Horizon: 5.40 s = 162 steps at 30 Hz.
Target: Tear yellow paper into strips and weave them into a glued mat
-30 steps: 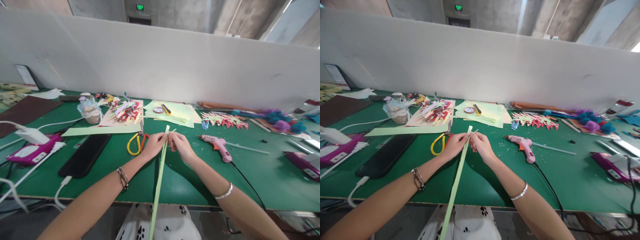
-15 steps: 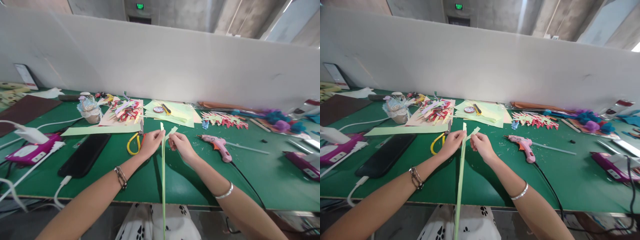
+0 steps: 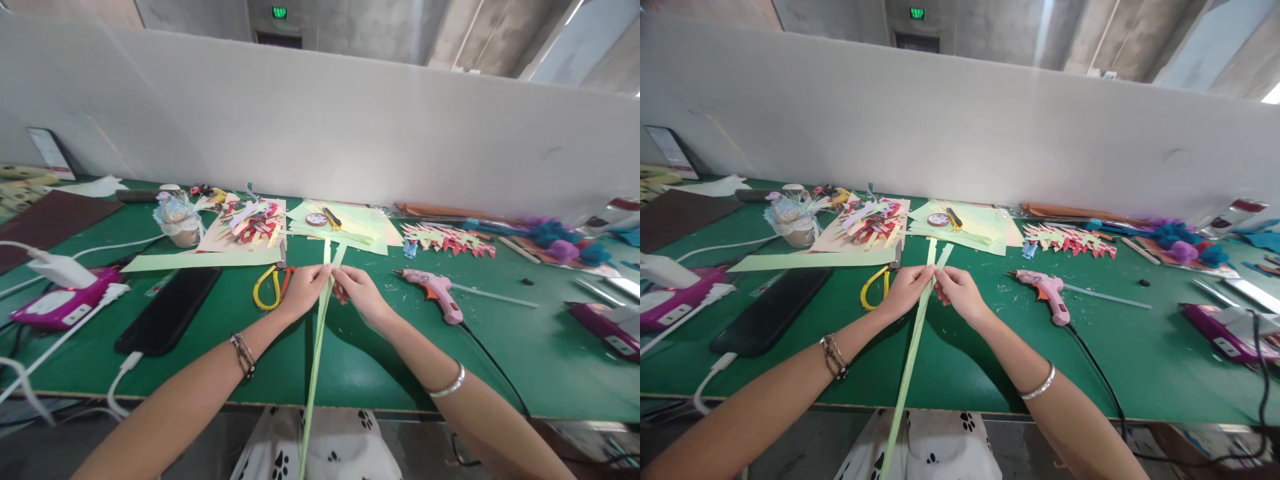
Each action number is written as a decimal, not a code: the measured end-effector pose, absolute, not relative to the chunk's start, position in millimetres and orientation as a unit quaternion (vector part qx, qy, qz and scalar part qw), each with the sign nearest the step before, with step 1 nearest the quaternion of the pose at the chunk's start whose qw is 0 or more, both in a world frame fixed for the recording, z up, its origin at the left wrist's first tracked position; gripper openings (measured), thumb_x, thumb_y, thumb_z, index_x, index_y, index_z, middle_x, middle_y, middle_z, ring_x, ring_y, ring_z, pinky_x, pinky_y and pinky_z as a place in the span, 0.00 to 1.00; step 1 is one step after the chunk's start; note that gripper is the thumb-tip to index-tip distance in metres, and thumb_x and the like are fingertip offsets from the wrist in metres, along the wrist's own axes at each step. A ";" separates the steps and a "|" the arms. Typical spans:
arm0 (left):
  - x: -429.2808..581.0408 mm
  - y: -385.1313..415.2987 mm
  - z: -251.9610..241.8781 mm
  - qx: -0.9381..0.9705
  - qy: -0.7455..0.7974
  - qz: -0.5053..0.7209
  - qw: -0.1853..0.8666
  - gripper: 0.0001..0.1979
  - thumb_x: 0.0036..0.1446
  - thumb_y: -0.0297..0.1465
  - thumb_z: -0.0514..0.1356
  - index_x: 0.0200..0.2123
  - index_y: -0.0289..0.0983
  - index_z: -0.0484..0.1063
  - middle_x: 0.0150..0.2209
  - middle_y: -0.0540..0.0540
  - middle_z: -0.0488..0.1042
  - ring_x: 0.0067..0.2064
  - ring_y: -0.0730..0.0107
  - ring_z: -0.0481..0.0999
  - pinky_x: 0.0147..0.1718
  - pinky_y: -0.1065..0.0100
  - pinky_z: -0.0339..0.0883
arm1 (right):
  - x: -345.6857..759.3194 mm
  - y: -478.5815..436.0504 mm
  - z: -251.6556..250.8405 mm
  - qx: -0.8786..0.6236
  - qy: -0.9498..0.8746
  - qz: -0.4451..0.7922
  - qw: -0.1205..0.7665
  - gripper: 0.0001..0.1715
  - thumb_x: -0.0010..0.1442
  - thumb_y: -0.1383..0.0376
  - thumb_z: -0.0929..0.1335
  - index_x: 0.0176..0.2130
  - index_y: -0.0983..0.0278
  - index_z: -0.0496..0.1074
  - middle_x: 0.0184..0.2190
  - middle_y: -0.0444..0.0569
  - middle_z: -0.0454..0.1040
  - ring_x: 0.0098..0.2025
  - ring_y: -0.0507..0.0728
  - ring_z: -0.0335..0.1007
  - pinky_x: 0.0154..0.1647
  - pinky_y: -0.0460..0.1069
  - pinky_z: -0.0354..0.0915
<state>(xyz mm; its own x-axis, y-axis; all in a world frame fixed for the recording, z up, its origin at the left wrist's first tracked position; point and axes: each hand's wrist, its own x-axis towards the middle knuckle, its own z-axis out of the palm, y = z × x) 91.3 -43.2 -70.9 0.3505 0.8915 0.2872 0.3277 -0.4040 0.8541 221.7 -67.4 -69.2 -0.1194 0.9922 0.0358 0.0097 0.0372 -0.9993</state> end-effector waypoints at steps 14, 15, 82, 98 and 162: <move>93.0 -49.6 -63.3 0.727 0.405 0.382 0.403 0.21 0.57 0.43 0.47 0.19 0.36 0.61 0.15 0.54 0.58 0.19 0.76 0.57 0.19 0.72 0.51 | 223.2 -67.2 -69.6 -0.473 -0.504 0.514 0.508 0.20 0.54 0.54 0.63 0.19 0.64 0.61 0.13 0.39 0.60 0.15 0.46 0.54 0.17 0.43 0.53; 93.0 -49.9 -63.2 0.727 0.406 0.384 0.398 0.21 0.57 0.43 0.47 0.18 0.36 0.61 0.15 0.54 0.58 0.19 0.75 0.57 0.20 0.72 0.51 | 222.7 -67.4 -69.5 -0.473 -0.513 0.515 0.498 0.19 0.53 0.55 0.63 0.19 0.64 0.61 0.13 0.39 0.60 0.15 0.46 0.54 0.17 0.43 0.53; 92.8 -44.6 -67.2 0.695 0.413 0.386 0.444 0.24 0.57 0.46 0.47 0.18 0.36 0.63 0.17 0.51 0.65 0.20 0.75 0.63 0.23 0.72 0.57 | 225.4 -65.8 -68.8 -0.457 -0.584 0.462 0.486 0.20 0.56 0.55 0.61 0.19 0.64 0.60 0.13 0.39 0.60 0.14 0.46 0.53 0.17 0.44 0.52; 94.3 -47.4 -66.6 0.680 0.439 0.402 0.428 0.23 0.56 0.47 0.47 0.20 0.36 0.63 0.17 0.51 0.66 0.20 0.74 0.64 0.22 0.71 0.59 | 225.1 -66.1 -67.3 -0.474 -0.567 0.461 0.492 0.23 0.55 0.53 0.62 0.17 0.64 0.60 0.13 0.40 0.61 0.15 0.46 0.54 0.18 0.44 0.53; 96.2 -52.0 -63.6 0.686 0.417 0.362 0.474 0.20 0.57 0.45 0.48 0.23 0.36 0.62 0.16 0.53 0.65 0.16 0.77 0.63 0.18 0.74 0.57 | 227.0 -65.6 -70.3 -0.497 -0.537 0.417 0.540 0.23 0.57 0.54 0.61 0.17 0.63 0.58 0.12 0.38 0.56 0.14 0.46 0.50 0.17 0.44 0.50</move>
